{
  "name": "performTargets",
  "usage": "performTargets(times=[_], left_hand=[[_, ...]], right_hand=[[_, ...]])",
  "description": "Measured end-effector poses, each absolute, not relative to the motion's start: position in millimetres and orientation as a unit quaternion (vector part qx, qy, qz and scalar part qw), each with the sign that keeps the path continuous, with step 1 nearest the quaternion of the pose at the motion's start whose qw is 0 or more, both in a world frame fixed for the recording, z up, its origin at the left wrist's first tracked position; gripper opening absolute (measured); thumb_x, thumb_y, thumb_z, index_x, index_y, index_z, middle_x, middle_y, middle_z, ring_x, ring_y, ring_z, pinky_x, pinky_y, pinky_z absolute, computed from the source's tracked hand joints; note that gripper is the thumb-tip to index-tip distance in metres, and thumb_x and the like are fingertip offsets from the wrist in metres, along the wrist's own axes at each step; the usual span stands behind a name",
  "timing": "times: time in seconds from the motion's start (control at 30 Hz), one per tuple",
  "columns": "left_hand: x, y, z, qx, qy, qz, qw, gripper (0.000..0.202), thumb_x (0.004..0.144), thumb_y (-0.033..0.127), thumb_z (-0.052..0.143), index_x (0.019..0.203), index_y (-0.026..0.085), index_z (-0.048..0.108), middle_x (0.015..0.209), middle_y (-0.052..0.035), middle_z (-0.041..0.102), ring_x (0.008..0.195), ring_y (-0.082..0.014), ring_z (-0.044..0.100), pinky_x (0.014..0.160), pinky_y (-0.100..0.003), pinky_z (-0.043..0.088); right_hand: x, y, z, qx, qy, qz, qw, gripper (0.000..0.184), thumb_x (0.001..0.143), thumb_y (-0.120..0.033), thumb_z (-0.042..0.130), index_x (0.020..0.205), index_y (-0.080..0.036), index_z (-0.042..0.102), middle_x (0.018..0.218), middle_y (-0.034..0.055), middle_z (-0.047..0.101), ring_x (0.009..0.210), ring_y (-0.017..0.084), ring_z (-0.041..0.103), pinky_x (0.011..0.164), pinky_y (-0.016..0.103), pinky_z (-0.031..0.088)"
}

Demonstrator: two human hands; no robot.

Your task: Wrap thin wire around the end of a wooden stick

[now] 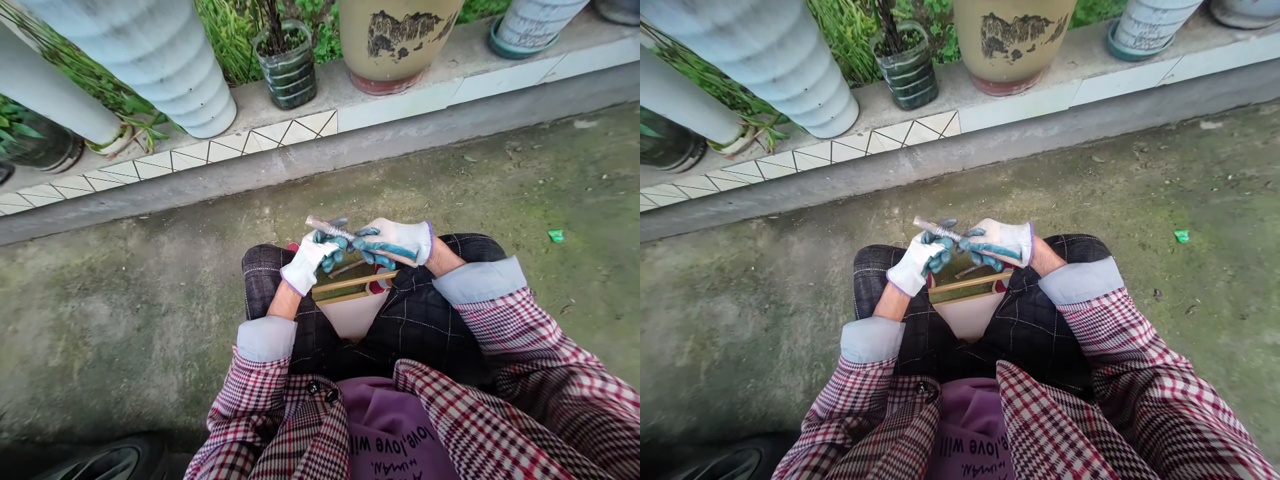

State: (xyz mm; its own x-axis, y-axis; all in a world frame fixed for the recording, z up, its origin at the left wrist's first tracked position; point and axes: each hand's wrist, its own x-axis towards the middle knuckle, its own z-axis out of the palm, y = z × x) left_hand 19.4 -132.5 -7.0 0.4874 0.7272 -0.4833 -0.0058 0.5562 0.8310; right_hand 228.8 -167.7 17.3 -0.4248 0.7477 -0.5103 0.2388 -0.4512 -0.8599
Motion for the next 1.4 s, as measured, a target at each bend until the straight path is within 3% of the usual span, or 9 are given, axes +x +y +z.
performTargets(times=[0.17, 0.33, 0.43, 0.6, 0.67, 0.8, 0.93, 1.17, 1.4], left_hand=[[22.4, -131.3, -6.7, 0.403, 0.515, 0.271, 0.706, 0.025, 0.062, 0.026, 0.074, 0.081, 0.014, 0.065, 0.05, 0.0058, 0.057, 0.036, -0.0041, 0.04, 0.035, -0.019, 0.026], [24.1, -125.4, -15.1, 0.374, 0.554, 0.306, 0.678, 0.024, 0.066, 0.028, 0.076, 0.081, 0.015, 0.063, 0.051, 0.0062, 0.056, 0.037, -0.0041, 0.042, 0.036, -0.019, 0.026], [19.2, -124.0, -16.0, 0.376, 0.512, 0.31, 0.707, 0.029, 0.064, 0.032, 0.077, 0.083, 0.017, 0.06, 0.051, 0.0075, 0.055, 0.037, -0.0041, 0.041, 0.037, -0.019, 0.026], [12.3, -126.8, -11.6, 0.391, 0.428, 0.288, 0.762, 0.051, 0.058, 0.034, 0.077, 0.103, 0.016, 0.064, 0.054, 0.0098, 0.055, 0.038, -0.0044, 0.041, 0.038, -0.019, 0.027], [13.6, -127.1, -12.7, 0.399, 0.436, 0.286, 0.755, 0.05, 0.058, 0.034, 0.077, 0.102, 0.015, 0.065, 0.054, 0.0097, 0.055, 0.038, -0.0043, 0.041, 0.038, -0.02, 0.028], [19.9, -124.0, -19.4, 0.408, 0.496, 0.304, 0.703, 0.027, 0.062, 0.032, 0.073, 0.081, 0.015, 0.062, 0.052, 0.006, 0.058, 0.038, -0.005, 0.043, 0.037, -0.021, 0.03], [21.4, -123.0, -18.2, 0.408, 0.492, 0.309, 0.704, 0.023, 0.064, 0.031, 0.072, 0.076, 0.017, 0.058, 0.054, 0.005, 0.06, 0.039, -0.005, 0.044, 0.038, -0.02, 0.034], [18.5, -126.6, -4.5, 0.426, 0.462, 0.28, 0.725, 0.03, 0.057, 0.033, 0.07, 0.081, 0.017, 0.059, 0.059, 0.0031, 0.064, 0.043, -0.0072, 0.051, 0.041, -0.021, 0.039], [25.7, -102.9, 3.6, 0.462, 0.455, 0.262, 0.715, 0.028, 0.056, 0.031, 0.074, 0.074, 0.018, 0.058, 0.056, 0.0041, 0.06, 0.044, -0.0073, 0.051, 0.04, -0.02, 0.038]], right_hand=[[218.8, -162.7, 8.4, -0.552, -0.571, 0.588, 0.154, 0.028, 0.087, -0.044, 0.064, 0.089, -0.017, 0.066, 0.069, 0.0008, 0.066, 0.05, 0.012, 0.054, 0.047, 0.024, 0.043], [206.3, -156.8, 5.4, -0.641, -0.674, 0.337, 0.146, 0.024, 0.086, -0.035, 0.065, 0.102, -0.018, 0.07, 0.095, 0.0052, 0.074, 0.085, 0.02, 0.065, 0.076, 0.029, 0.047], [208.3, -160.5, 11.3, -0.618, -0.675, 0.367, 0.166, 0.021, 0.089, -0.038, 0.06, 0.093, -0.019, 0.068, 0.083, 0.0038, 0.069, 0.076, 0.018, 0.062, 0.071, 0.029, 0.046], [214.8, -171.2, 20.8, -0.521, -0.489, 0.651, 0.257, 0.034, 0.089, -0.053, 0.062, 0.081, -0.02, 0.06, 0.065, -0.0004, 0.058, 0.045, 0.011, 0.042, 0.04, 0.025, 0.034], [213.9, -171.5, 20.6, -0.51, -0.463, 0.68, 0.252, 0.039, 0.088, -0.057, 0.063, 0.079, -0.02, 0.06, 0.063, -0.0002, 0.058, 0.042, 0.01, 0.04, 0.038, 0.026, 0.032], [207.2, -162.6, 13.6, -0.59, -0.592, 0.506, 0.216, 0.024, 0.084, -0.042, 0.066, 0.084, -0.018, 0.067, 0.079, 0.0041, 0.07, 0.064, 0.016, 0.06, 0.059, 0.028, 0.047], [205.5, -157.5, 8.6, -0.625, -0.656, 0.368, 0.211, 0.02, 0.085, -0.033, 0.064, 0.096, -0.017, 0.071, 0.095, 0.0062, 0.074, 0.088, 0.021, 0.066, 0.078, 0.03, 0.05], [213.9, -168.0, 18.2, -0.553, -0.448, 0.642, 0.287, 0.029, 0.085, -0.045, 0.07, 0.093, -0.017, 0.067, 0.063, -0.0024, 0.059, 0.043, 0.009, 0.045, 0.035, 0.021, 0.038], [211.6, -170.6, 25.3, -0.508, -0.355, 0.693, 0.367, 0.033, 0.082, -0.048, 0.076, 0.086, -0.017, 0.064, 0.061, -0.0052, 0.055, 0.038, 0.004, 0.038, 0.029, 0.017, 0.032]])
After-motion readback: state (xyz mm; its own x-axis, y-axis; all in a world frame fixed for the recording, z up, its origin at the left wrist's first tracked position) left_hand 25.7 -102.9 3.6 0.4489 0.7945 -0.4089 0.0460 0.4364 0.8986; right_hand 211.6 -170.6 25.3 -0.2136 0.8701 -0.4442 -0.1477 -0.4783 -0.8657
